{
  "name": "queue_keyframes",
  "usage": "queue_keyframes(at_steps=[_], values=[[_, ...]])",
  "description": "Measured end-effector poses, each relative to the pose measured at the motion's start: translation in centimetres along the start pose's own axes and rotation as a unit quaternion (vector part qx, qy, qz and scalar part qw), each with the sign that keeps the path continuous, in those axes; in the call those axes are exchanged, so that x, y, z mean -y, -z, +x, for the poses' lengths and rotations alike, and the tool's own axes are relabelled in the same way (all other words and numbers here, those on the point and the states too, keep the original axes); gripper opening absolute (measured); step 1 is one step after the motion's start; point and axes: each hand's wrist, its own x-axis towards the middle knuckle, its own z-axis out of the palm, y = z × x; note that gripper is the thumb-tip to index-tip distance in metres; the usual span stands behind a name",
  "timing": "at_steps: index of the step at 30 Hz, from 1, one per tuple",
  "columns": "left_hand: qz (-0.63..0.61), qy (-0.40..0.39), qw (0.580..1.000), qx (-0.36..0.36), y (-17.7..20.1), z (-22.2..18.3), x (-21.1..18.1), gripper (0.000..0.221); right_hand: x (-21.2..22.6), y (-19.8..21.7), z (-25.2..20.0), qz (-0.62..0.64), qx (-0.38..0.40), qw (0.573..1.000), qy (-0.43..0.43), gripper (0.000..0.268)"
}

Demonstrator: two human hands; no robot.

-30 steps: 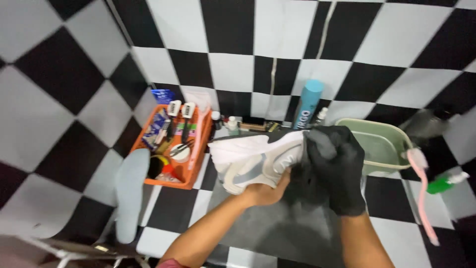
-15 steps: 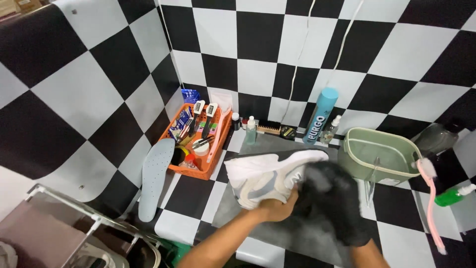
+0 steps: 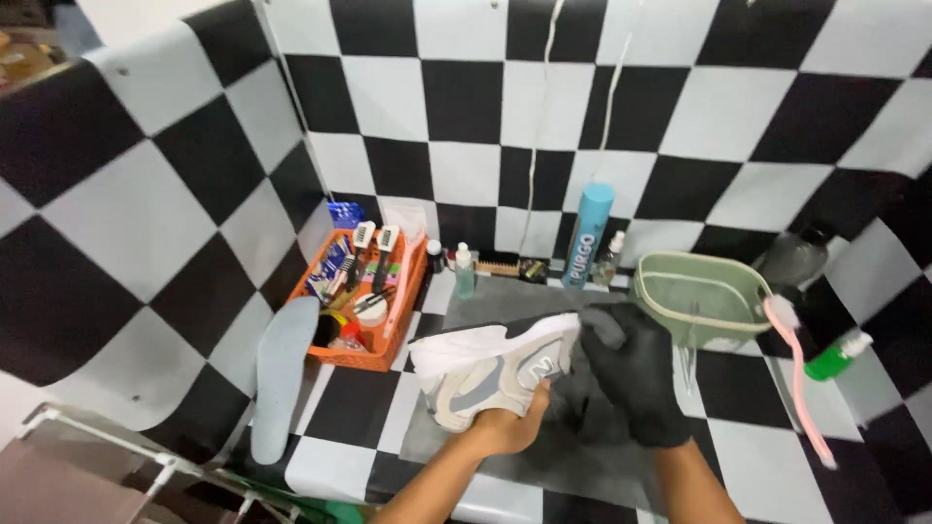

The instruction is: Cleaning a white sneaker using a small brush and a cleaning cloth at a workstation.

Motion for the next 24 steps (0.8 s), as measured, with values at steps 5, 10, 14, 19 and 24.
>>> queue_keyframes(at_steps=[5,10,14,19,24], values=[[0.070,-0.044,0.984,-0.160,-0.7,0.3,-0.3,0.069,4.4,0.3,-0.5,-0.039,0.089,0.995,0.010,0.030],[0.303,-0.224,0.902,-0.212,-2.6,1.1,4.7,0.052,3.1,0.4,0.8,-0.007,0.065,0.998,-0.022,0.038],[0.148,-0.195,0.943,-0.226,3.6,-2.5,-4.2,0.045,4.5,-1.2,-0.6,0.012,0.099,0.995,0.000,0.030],[0.161,-0.134,0.949,-0.237,2.2,-1.7,-1.6,0.038,2.4,-1.4,0.7,-0.011,0.069,0.998,0.006,0.036],[0.144,-0.151,0.955,-0.210,3.9,-2.7,-3.0,0.030,1.4,-1.8,0.0,0.014,0.106,0.994,0.001,0.035]])
